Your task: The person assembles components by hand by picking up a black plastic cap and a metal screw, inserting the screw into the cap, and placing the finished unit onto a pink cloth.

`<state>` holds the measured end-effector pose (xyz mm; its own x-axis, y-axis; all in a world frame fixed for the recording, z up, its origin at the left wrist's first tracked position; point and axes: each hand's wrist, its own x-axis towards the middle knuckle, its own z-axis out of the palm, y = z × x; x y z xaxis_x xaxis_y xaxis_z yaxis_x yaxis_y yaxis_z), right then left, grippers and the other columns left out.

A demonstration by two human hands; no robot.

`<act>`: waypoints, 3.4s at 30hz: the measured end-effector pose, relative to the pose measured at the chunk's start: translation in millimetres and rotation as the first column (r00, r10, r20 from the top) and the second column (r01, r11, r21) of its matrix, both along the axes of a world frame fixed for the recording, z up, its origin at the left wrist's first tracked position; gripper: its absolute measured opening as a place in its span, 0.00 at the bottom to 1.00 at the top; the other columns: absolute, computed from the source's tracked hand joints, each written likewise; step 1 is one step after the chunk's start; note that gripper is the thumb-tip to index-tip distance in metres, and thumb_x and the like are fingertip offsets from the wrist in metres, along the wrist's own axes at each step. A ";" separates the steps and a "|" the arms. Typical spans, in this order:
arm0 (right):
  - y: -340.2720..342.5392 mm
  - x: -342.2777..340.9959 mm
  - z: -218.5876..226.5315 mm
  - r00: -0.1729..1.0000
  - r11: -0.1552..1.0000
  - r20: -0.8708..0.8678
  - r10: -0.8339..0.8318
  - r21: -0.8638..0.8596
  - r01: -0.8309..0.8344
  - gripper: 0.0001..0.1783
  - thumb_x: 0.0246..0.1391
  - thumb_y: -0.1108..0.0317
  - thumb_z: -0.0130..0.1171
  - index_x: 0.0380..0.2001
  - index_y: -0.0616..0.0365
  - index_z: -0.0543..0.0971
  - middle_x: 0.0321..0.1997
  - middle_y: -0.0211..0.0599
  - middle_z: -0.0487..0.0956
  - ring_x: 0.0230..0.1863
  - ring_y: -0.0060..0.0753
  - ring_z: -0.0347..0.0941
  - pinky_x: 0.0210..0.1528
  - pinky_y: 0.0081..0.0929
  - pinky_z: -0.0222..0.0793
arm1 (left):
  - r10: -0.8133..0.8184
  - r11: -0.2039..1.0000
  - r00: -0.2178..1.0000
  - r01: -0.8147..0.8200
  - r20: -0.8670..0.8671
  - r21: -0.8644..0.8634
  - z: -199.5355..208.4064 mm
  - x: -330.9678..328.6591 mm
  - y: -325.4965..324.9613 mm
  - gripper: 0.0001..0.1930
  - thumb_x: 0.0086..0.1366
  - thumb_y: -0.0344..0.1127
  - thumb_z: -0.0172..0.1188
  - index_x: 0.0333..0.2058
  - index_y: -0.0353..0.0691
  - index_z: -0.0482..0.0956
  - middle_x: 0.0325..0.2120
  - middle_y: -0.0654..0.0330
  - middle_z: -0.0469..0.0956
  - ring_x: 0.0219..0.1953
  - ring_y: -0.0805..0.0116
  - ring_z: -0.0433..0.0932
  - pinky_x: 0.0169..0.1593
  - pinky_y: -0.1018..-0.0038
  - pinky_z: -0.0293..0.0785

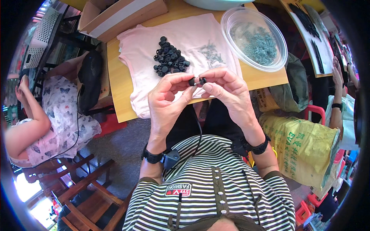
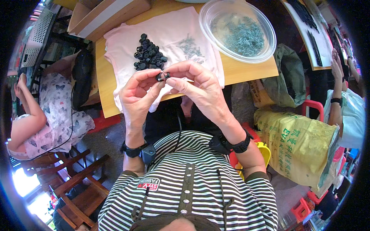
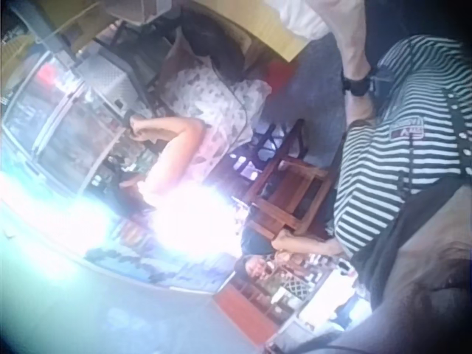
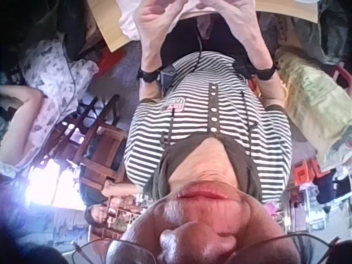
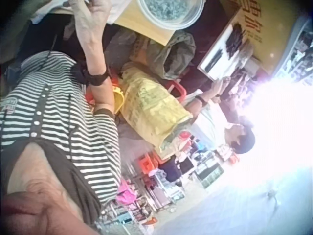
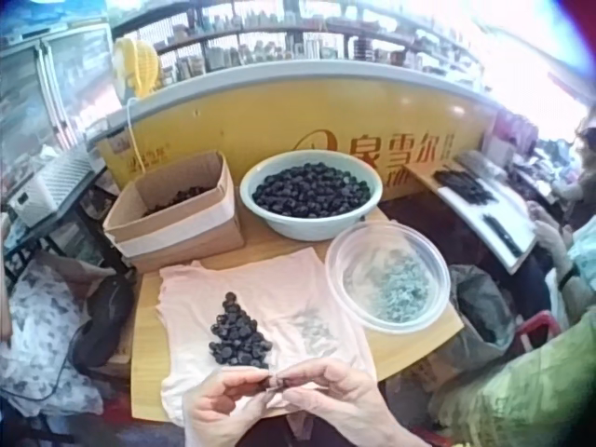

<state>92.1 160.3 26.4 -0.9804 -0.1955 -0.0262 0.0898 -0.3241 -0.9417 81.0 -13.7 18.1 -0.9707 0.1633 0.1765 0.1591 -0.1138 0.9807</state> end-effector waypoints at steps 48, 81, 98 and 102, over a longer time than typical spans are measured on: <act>6.6 -5.3 31.5 0.765 0.747 -0.634 -0.115 0.453 0.487 0.09 0.46 0.76 0.65 0.34 0.64 0.79 0.33 0.40 0.81 0.31 0.33 0.79 0.32 0.23 0.74 | -0.037 0.951 0.999 0.038 -0.011 0.306 6.3 -9.7 16.5 0.14 0.57 0.16 0.61 0.43 0.32 0.79 0.45 0.57 0.75 0.42 0.74 0.78 0.48 0.81 0.75; 1.2 -9.9 24.1 0.715 0.690 -0.699 0.025 0.530 0.494 0.18 0.42 0.81 0.61 0.41 0.66 0.76 0.33 0.41 0.76 0.35 0.39 0.75 0.37 0.29 0.72 | -0.036 0.923 0.987 -0.027 0.157 0.384 -0.6 -7.7 17.4 0.12 0.55 0.19 0.64 0.39 0.33 0.80 0.42 0.57 0.77 0.42 0.72 0.79 0.48 0.78 0.76; -3.9 -21.4 7.0 0.650 0.644 -0.759 0.020 0.507 0.572 0.11 0.40 0.80 0.62 0.31 0.63 0.74 0.26 0.39 0.71 0.29 0.39 0.72 0.31 0.31 0.69 | -0.053 0.837 0.947 -0.130 0.316 0.531 -12.8 -7.9 27.3 0.08 0.54 0.19 0.66 0.35 0.34 0.81 0.40 0.57 0.79 0.41 0.73 0.78 0.48 0.78 0.75; 5.0 -40.3 18.8 0.720 0.553 -0.666 0.196 0.681 0.479 0.10 0.42 0.77 0.62 0.30 0.61 0.74 0.27 0.38 0.72 0.28 0.40 0.72 0.31 0.32 0.69 | 0.034 0.898 0.953 -0.161 0.301 0.409 -13.9 -17.1 23.9 0.10 0.55 0.20 0.66 0.37 0.34 0.80 0.38 0.59 0.80 0.41 0.75 0.77 0.48 0.80 0.75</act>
<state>51.8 165.3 45.2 -0.8128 -0.2790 0.5114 -0.5632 0.6010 -0.5672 63.9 10.2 4.2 -0.9967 0.0361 -0.0730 -0.0811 -0.5267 0.8462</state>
